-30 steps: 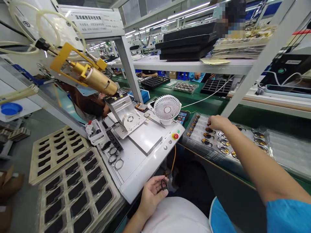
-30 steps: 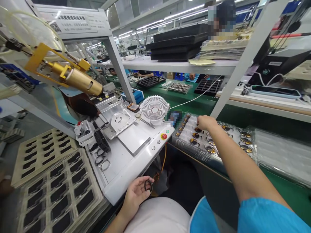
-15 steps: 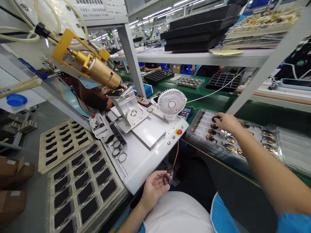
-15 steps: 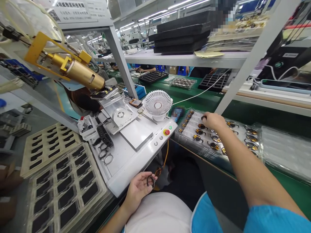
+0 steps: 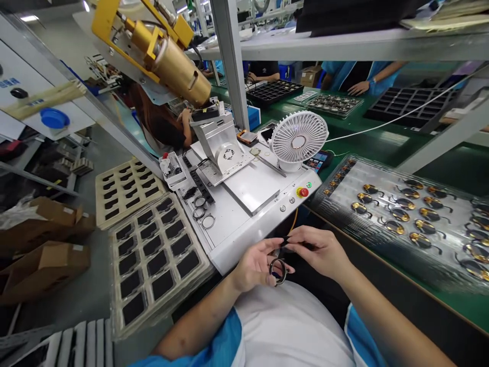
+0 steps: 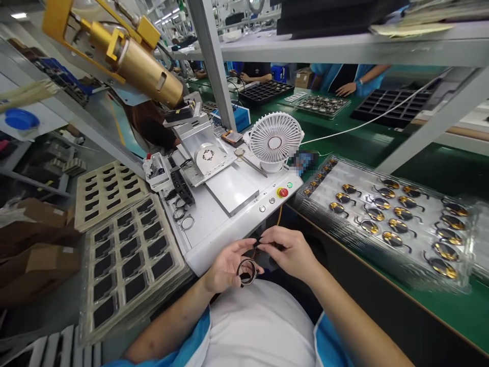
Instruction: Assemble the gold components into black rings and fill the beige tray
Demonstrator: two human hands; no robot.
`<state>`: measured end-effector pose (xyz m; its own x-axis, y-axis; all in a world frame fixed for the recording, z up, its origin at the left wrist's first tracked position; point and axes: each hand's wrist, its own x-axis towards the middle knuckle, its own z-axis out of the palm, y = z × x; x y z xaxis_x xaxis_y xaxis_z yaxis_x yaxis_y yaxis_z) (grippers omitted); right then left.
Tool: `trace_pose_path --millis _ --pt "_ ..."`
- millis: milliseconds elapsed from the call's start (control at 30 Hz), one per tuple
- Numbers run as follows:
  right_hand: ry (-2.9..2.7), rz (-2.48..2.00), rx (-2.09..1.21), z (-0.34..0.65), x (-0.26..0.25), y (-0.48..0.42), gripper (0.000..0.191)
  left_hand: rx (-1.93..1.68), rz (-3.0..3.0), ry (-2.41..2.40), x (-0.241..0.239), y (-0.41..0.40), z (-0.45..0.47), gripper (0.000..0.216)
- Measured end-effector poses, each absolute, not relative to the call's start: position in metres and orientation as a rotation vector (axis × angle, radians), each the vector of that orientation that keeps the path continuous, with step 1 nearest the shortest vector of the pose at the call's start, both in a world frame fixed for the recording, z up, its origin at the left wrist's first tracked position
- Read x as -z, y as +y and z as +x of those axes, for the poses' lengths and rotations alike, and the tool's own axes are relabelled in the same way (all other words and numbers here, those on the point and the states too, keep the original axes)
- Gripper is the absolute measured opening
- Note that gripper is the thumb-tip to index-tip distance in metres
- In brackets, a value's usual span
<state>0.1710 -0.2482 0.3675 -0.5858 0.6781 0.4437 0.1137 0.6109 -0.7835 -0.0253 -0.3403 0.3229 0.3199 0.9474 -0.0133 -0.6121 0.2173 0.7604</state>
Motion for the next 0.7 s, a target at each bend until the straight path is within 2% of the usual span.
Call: trace_pose_path --millis 200,400,567,700 --pt "-2.192 -0.568 -0.879 0.157 -0.371 -0.233 0.022 -1.283 0.607 0.658 -0.322 -0.346 -0.033 0.079" --pt "-1.665 -1.134 -1.305 0.107 -0.387 -0.164 0.025 -1.368 0.643 0.702 -0.324 -0.35 -0.039 0.09" --pt "-1.51 -1.302 -1.308 0.091 -0.385 -0.135 0.027 -1.392 0.81 0.763 -0.317 -0.363 -0.045 0.101" --pt "-1.467 -1.215 -1.274 0.108 -0.363 -0.166 0.035 -1.42 1.082 0.874 -0.31 -0.374 -0.047 0.104"
